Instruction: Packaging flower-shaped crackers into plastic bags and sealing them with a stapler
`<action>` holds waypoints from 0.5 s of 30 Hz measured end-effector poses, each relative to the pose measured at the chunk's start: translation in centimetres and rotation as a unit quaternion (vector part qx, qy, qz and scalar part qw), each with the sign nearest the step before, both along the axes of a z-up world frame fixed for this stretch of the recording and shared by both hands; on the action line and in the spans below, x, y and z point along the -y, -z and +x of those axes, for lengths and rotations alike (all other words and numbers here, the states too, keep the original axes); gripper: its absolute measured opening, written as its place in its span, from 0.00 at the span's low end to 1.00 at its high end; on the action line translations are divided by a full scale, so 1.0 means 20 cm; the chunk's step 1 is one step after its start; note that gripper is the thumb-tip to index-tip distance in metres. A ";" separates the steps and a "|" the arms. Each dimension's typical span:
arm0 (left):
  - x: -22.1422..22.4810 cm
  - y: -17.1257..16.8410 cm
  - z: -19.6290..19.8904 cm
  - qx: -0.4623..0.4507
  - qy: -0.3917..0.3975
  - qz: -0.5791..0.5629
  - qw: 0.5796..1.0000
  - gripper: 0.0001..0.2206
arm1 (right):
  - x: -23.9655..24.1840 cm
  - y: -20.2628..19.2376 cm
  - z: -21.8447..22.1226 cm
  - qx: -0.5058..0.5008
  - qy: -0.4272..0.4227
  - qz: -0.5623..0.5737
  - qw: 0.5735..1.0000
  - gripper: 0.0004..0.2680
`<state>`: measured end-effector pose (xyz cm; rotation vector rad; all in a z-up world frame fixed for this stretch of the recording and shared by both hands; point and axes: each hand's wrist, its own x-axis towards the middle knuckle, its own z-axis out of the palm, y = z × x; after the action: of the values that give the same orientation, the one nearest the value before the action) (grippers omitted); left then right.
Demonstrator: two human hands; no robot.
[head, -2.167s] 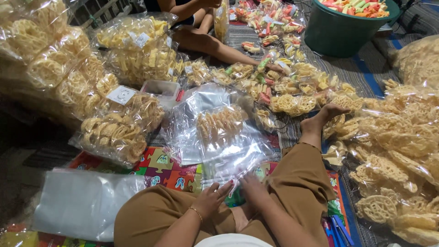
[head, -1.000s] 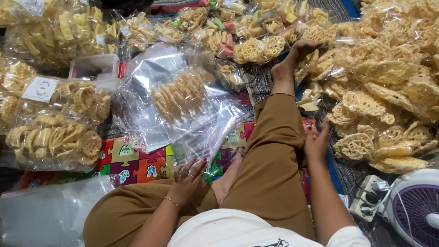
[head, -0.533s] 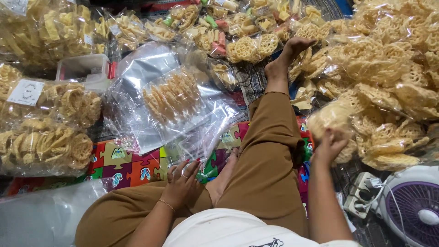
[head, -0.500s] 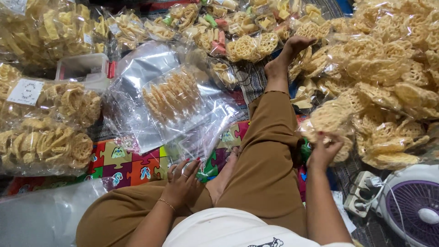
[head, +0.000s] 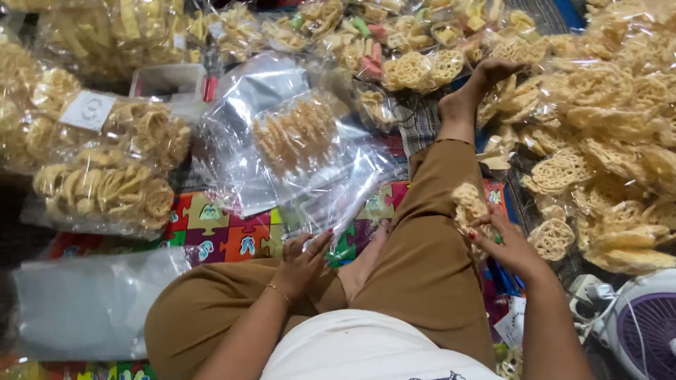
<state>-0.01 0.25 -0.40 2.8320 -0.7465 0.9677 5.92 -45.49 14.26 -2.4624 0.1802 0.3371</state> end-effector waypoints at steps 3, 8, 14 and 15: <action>0.00 0.07 -0.01 -0.025 0.022 -0.014 0.999 0.24 | -0.01 -0.02 -0.03 -0.051 -0.020 0.035 0.998 0.18; -0.03 0.02 0.00 -0.057 0.043 0.056 0.996 0.24 | -0.02 -0.02 -0.01 -0.137 0.004 0.075 0.988 0.18; -0.04 -0.01 0.03 -0.075 0.083 0.022 0.993 0.27 | -0.04 -0.04 -0.02 -0.115 0.089 0.182 0.973 0.35; -0.04 -0.01 0.03 -0.074 0.081 0.021 0.994 0.27 | -0.08 -0.06 -0.02 -0.115 0.088 0.180 0.973 0.35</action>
<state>0.62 0.98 -0.22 2.7853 -0.9712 0.7171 5.57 -43.98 15.47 -2.0294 0.3953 0.5275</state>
